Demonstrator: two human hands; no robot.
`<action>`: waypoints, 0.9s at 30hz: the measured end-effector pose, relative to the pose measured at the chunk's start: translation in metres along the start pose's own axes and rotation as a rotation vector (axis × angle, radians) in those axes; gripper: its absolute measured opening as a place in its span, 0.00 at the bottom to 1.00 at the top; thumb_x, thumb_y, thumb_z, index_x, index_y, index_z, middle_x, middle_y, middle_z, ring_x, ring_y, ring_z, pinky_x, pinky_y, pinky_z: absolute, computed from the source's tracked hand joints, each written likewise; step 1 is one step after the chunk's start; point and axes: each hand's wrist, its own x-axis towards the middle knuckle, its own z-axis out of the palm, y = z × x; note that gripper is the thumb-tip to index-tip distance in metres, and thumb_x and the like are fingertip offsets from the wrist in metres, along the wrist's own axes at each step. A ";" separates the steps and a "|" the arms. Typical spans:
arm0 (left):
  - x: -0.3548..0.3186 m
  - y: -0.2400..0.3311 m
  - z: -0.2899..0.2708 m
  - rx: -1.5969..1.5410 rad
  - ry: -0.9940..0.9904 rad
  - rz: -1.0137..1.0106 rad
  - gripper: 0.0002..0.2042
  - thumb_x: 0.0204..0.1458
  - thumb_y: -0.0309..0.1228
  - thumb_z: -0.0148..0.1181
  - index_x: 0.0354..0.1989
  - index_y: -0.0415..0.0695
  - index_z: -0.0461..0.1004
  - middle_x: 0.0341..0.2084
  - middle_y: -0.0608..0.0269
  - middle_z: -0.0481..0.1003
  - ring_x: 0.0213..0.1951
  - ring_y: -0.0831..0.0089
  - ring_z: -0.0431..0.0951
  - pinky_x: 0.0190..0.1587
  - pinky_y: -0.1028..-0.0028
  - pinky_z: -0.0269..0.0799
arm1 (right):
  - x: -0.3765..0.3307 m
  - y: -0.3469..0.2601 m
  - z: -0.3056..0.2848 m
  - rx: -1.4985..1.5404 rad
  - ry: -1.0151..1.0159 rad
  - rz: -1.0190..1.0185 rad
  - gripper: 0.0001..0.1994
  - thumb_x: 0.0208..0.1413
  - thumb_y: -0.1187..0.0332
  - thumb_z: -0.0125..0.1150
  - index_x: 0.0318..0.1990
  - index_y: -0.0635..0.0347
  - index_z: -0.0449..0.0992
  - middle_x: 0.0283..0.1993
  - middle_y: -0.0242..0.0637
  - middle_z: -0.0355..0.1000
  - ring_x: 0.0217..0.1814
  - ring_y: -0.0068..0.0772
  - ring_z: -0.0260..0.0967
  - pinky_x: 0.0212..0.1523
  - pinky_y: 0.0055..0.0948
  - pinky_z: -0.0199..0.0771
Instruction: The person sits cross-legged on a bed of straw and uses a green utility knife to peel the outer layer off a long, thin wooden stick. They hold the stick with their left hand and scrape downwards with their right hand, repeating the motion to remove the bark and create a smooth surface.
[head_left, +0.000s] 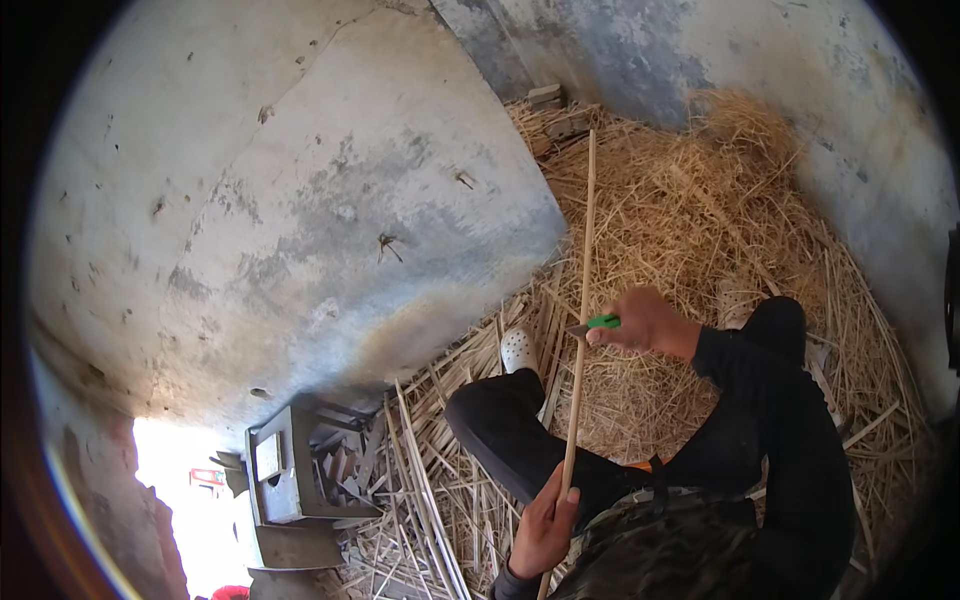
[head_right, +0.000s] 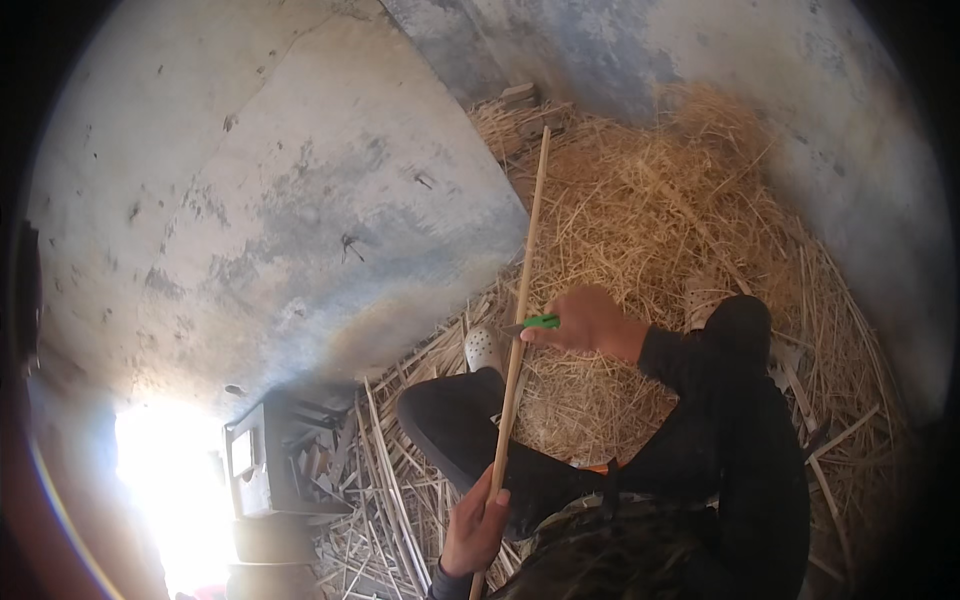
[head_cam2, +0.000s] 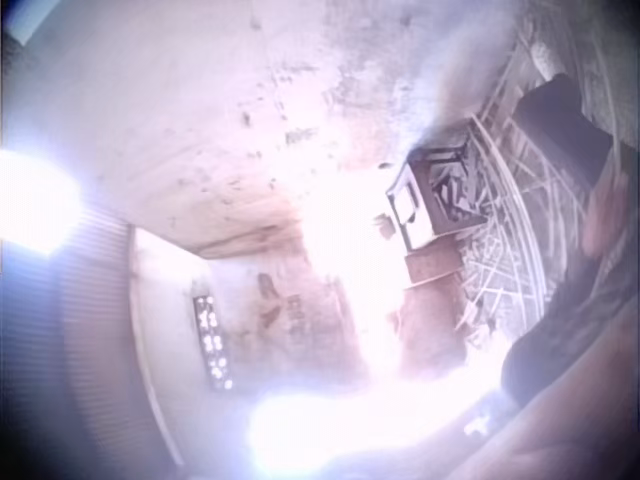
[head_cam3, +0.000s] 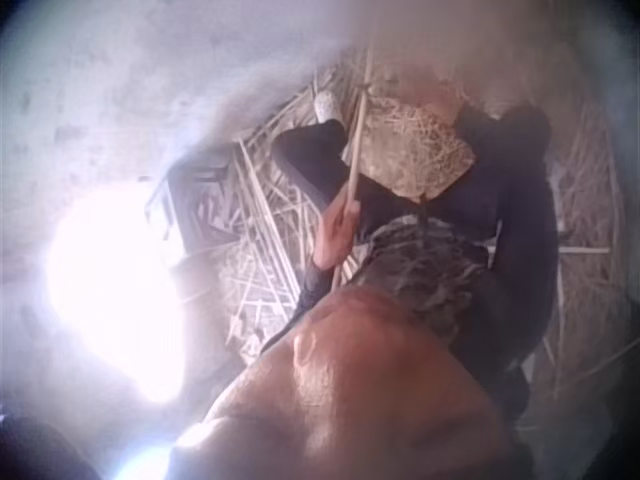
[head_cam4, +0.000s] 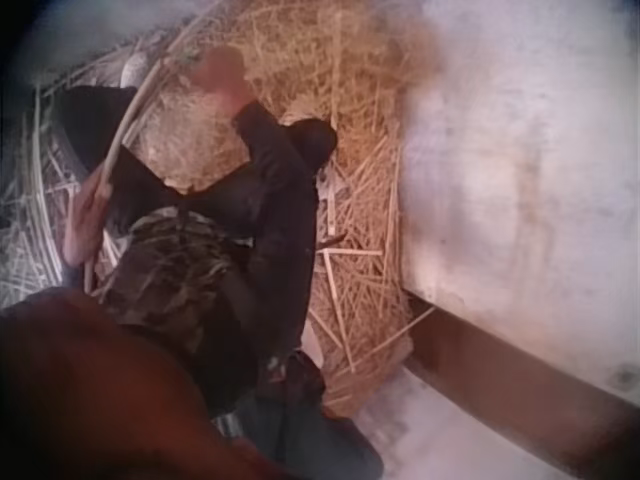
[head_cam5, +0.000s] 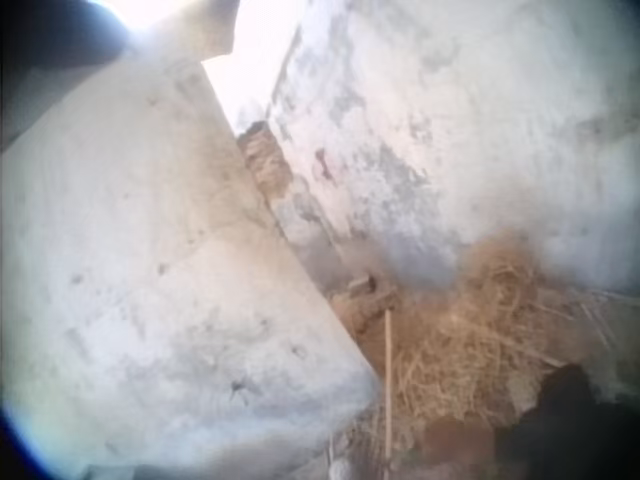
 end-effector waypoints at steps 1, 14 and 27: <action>-0.002 -0.001 0.000 -0.003 -0.002 0.007 0.24 0.63 0.37 0.49 0.63 0.34 0.60 0.42 0.53 0.73 0.44 0.77 0.70 0.49 0.78 0.66 | 0.008 0.010 -0.001 -0.028 -0.007 0.063 0.44 0.46 0.20 0.32 0.10 0.54 0.70 0.06 0.30 0.56 0.09 0.32 0.60 0.11 0.34 0.57; -0.016 -0.005 -0.007 -0.199 -0.178 -0.094 0.23 0.64 0.34 0.47 0.65 0.39 0.58 0.24 0.74 0.65 0.25 0.88 0.62 0.27 0.84 0.60 | 0.070 0.122 -0.063 -0.266 0.260 0.390 0.36 0.53 0.26 0.37 0.11 0.49 0.56 0.10 0.19 0.42 0.10 0.18 0.36 0.10 0.27 0.35; 0.036 -0.007 -0.007 -0.087 0.081 -0.035 0.23 0.64 0.33 0.47 0.65 0.36 0.58 0.20 0.66 0.66 0.23 0.80 0.65 0.29 0.79 0.64 | -0.019 -0.052 0.009 -0.076 -0.268 -0.107 0.44 0.44 0.20 0.38 0.11 0.59 0.68 0.08 0.33 0.56 0.10 0.34 0.59 0.12 0.36 0.55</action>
